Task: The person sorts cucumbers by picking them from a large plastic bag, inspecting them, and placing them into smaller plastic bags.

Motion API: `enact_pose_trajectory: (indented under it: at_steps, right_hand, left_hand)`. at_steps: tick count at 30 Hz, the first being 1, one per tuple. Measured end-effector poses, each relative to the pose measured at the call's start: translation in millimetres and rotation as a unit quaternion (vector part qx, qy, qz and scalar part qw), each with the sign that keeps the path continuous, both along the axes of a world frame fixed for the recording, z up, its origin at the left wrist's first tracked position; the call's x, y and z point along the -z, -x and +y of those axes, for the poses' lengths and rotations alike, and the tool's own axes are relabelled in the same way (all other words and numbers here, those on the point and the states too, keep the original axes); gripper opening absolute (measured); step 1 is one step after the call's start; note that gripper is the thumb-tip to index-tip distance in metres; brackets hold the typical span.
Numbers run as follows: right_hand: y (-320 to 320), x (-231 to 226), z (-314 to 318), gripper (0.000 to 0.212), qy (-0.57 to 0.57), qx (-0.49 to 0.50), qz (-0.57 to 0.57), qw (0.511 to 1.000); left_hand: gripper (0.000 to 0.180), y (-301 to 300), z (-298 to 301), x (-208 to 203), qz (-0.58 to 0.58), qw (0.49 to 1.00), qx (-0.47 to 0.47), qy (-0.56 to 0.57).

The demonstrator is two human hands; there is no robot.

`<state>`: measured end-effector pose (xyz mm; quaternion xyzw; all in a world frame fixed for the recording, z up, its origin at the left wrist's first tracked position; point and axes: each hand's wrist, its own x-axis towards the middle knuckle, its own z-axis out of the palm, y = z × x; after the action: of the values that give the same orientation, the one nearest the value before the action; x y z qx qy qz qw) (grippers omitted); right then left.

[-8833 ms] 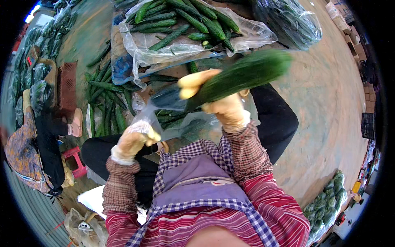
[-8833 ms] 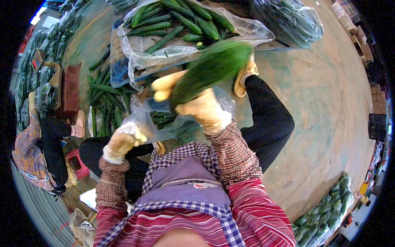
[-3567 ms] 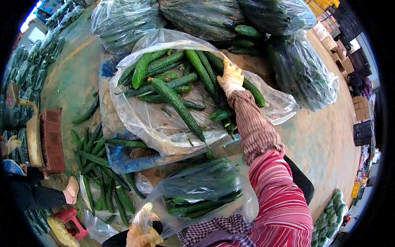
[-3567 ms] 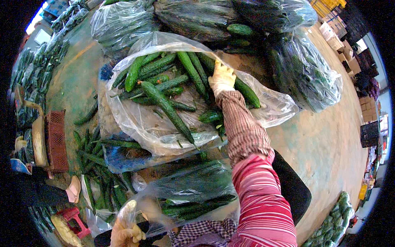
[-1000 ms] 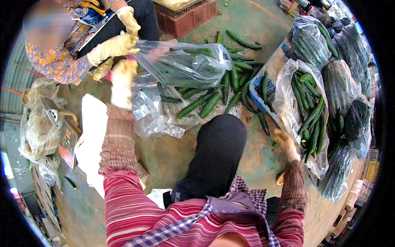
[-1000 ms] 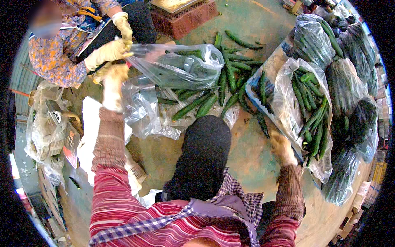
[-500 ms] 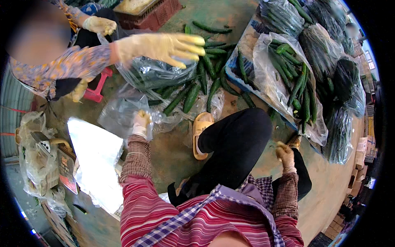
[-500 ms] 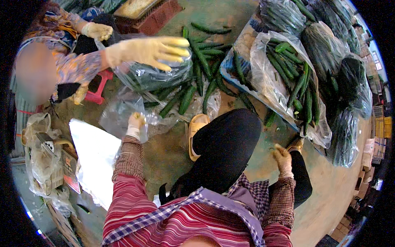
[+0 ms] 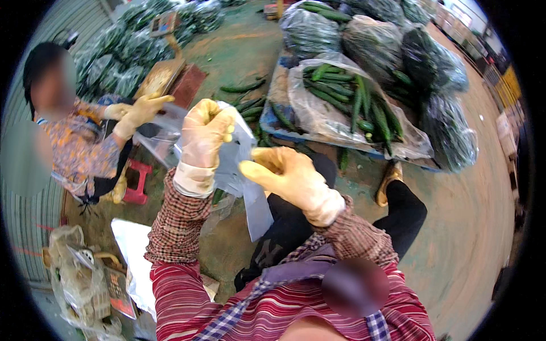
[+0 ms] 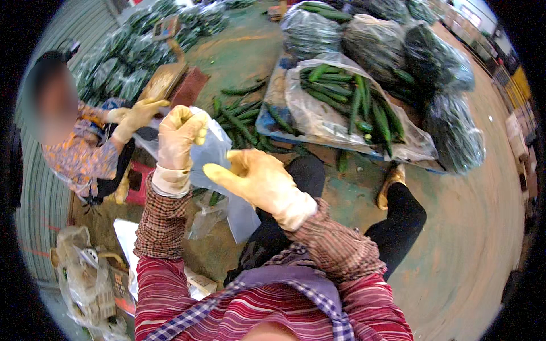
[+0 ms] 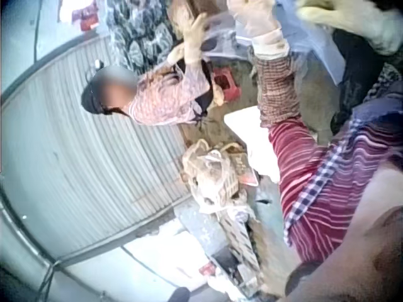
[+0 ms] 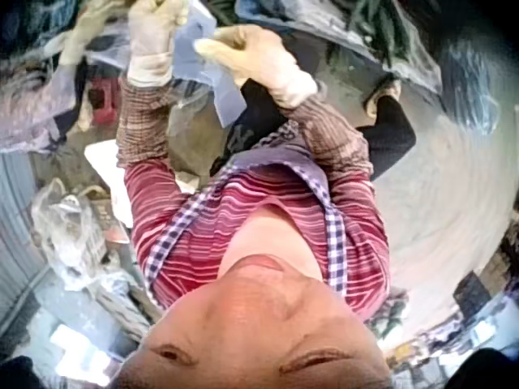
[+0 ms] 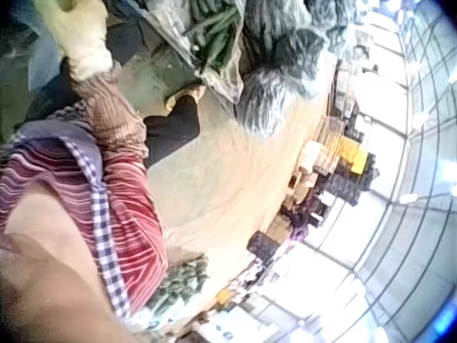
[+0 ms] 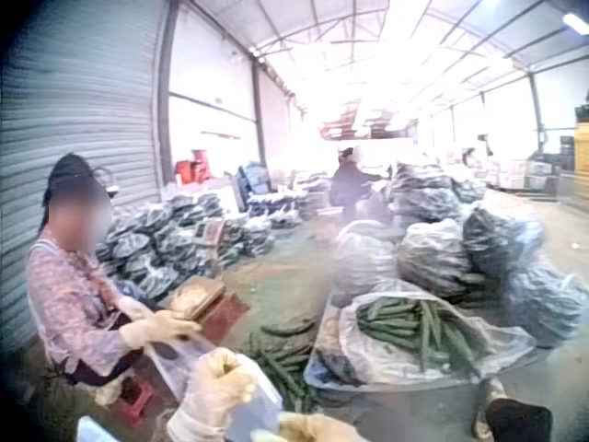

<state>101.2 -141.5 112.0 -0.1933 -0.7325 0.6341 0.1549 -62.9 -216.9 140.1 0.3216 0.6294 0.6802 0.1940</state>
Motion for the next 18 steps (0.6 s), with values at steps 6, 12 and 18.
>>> enact_pose_trajectory:
  at_steps: [6, 12, 18]
  right_hand:
    - [-47, 24, 54, 0.013, 0.239, 0.094, 0.18, 0.95]
    - [-100, 20, 78, 0.014, 0.227, 0.121, 0.25, 0.933]
    - [-239, 98, 191, 0.037, -0.296, 0.352, -0.347, 0.817]
  left_hand:
    - [0.016, -74, 37, 1, 0.111, 0.984, 0.081, 0.113]
    - [0.01, -111, 55, 44, -0.255, 0.909, 0.321, -0.078]
    - [0.014, -28, 57, 22, -0.368, 0.864, 0.317, -0.136]
